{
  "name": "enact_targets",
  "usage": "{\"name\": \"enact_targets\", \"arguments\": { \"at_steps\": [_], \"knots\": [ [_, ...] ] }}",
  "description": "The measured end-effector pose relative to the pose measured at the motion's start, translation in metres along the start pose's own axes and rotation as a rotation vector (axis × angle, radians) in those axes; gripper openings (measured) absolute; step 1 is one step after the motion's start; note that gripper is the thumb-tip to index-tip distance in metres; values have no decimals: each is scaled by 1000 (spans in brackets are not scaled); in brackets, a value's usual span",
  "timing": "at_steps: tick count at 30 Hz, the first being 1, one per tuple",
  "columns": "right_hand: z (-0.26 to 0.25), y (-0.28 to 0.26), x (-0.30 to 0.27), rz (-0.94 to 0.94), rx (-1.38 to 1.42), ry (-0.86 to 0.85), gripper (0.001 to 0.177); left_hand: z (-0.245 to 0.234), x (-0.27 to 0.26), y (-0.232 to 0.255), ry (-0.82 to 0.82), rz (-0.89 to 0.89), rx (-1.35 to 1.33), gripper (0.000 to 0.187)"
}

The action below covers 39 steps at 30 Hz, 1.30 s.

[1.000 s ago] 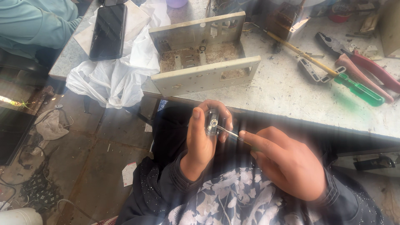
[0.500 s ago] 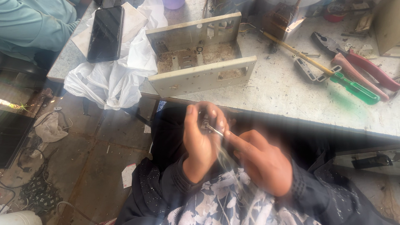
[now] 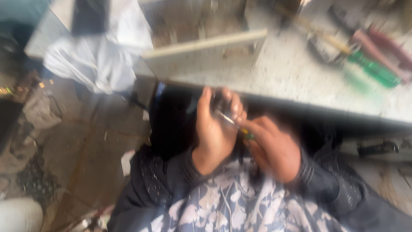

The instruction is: The person sits at a cluttered workbench and uses a screwdriver to disassemble a small cylindrical electronic component. They then use pliers to strip the insulation from a bundle of copper wires attached to a transformer-like object.

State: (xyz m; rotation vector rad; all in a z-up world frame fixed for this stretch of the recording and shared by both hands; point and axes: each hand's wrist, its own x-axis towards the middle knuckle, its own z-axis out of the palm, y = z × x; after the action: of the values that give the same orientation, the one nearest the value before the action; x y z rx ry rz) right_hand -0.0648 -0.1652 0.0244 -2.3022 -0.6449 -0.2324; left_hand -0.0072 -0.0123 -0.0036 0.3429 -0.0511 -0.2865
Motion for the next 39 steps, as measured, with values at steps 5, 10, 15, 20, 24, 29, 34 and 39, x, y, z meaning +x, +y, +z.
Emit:
{"name": "enact_targets", "arguments": {
  "at_steps": [5, 10, 15, 20, 24, 29, 34, 39],
  "knots": [
    [-7, 4, -8, -15, -15, -45, 59, -4, 0, 6, -88, -19, 127, 43],
    [-15, 9, -5, -124, -95, -8, 54, -3, 4, 13, -107, -66, 95, 46],
    [-23, 19, -10, -32, -38, 83, 38, -11, 8, 13, -90, -103, 47, 46],
    [-24, 21, -9, 13, 13, 200, 32, -11, 8, 2, -204, -185, 254, 48],
    [-28, 16, -6, 37, -22, 215, 39, -10, 1, -5, -294, -225, 554, 56],
    [-30, 13, -5, 36, -59, 235, 37, -9, -2, -5, -383, -220, 672, 56],
    [-34, 13, -5, 26, -31, 253, 34, -9, -3, -9, -380, -183, 642, 54],
    [-40, 12, -4, 65, -61, 241, 33, -11, -2, -1, -376, -133, 469, 53]
  ]
}}
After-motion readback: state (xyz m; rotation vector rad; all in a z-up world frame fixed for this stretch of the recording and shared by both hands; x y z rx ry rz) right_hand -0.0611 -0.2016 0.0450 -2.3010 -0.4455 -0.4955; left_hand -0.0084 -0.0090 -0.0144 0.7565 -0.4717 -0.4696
